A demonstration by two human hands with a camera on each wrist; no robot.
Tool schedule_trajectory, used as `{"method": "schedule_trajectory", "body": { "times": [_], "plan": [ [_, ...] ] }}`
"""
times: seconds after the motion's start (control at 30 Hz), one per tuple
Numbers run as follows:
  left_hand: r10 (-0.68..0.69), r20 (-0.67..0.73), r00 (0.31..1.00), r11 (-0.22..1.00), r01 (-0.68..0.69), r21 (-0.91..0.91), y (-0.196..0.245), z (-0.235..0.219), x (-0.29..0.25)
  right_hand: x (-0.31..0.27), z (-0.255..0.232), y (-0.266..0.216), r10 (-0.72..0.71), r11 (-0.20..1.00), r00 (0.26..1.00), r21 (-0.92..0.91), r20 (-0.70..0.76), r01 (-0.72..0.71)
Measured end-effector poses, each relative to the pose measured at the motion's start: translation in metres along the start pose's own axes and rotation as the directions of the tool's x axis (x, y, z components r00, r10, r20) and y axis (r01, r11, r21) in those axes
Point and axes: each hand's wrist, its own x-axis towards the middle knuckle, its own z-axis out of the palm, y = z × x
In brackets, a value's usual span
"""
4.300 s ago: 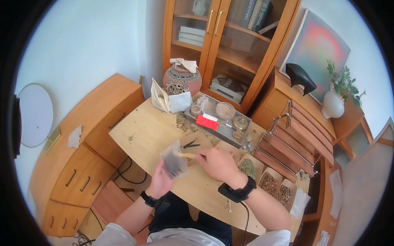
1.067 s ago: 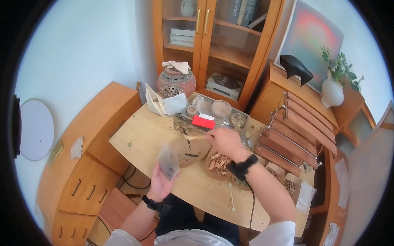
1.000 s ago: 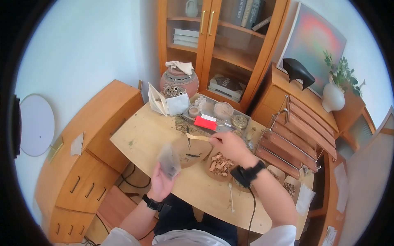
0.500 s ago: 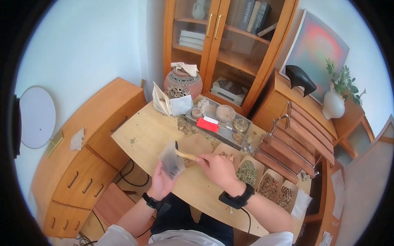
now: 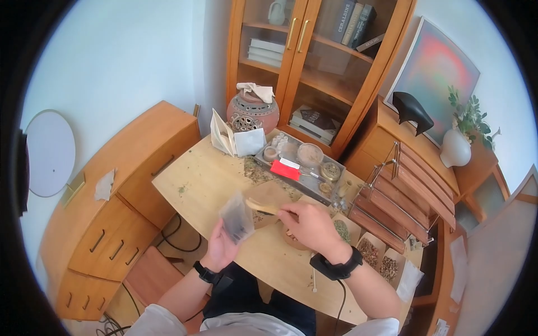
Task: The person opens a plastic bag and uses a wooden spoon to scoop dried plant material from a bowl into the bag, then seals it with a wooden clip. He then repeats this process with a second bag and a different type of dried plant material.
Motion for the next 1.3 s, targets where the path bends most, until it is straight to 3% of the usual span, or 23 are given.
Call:
{"method": "schedule_trajectory", "body": {
  "times": [0.17,0.27,0.37,0.67,0.87,0.97,1.07,1.13,1.3],
  "plan": [
    [-0.018,0.024,1.000,1.000,0.018,0.011,0.001,0.000,0.000,0.000,0.008,-0.001,-0.057,0.998,0.996,-0.016,0.061,0.058],
    [-0.012,0.018,1.000,1.000,0.013,-0.003,0.000,-0.004,0.001,0.009,0.001,0.008,-0.018,0.999,0.999,-0.032,-0.050,0.016],
    [-0.022,-0.001,1.000,1.000,0.022,-0.011,0.000,-0.004,0.000,0.017,0.000,0.031,-0.072,0.951,0.997,-0.303,-0.010,0.066],
    [-0.024,0.009,1.000,0.999,0.024,-0.021,0.003,0.002,-0.002,0.032,0.030,0.064,-0.045,0.865,0.993,-0.493,0.105,0.091],
    [-0.031,0.025,0.999,1.000,0.031,-0.002,0.004,0.005,-0.002,0.045,0.043,0.079,-0.160,0.770,0.969,-0.590,0.190,0.243],
    [-0.026,0.019,0.999,1.000,0.026,0.000,0.004,0.003,-0.001,0.042,0.038,0.077,-0.151,0.766,0.968,-0.594,0.202,0.244],
    [-0.023,0.024,0.999,1.000,0.023,-0.007,0.002,-0.001,0.000,0.036,0.021,0.070,-0.137,0.889,0.986,-0.428,0.091,0.163],
    [-0.013,0.020,1.000,1.000,0.013,-0.006,0.002,-0.003,0.000,0.030,0.008,0.061,-0.087,0.977,0.993,-0.188,0.079,0.100],
    [0.000,-0.001,1.000,1.000,0.000,0.003,0.000,-0.001,0.001,0.015,-0.002,0.039,0.026,0.980,0.986,0.189,0.164,-0.058]
  ]
}}
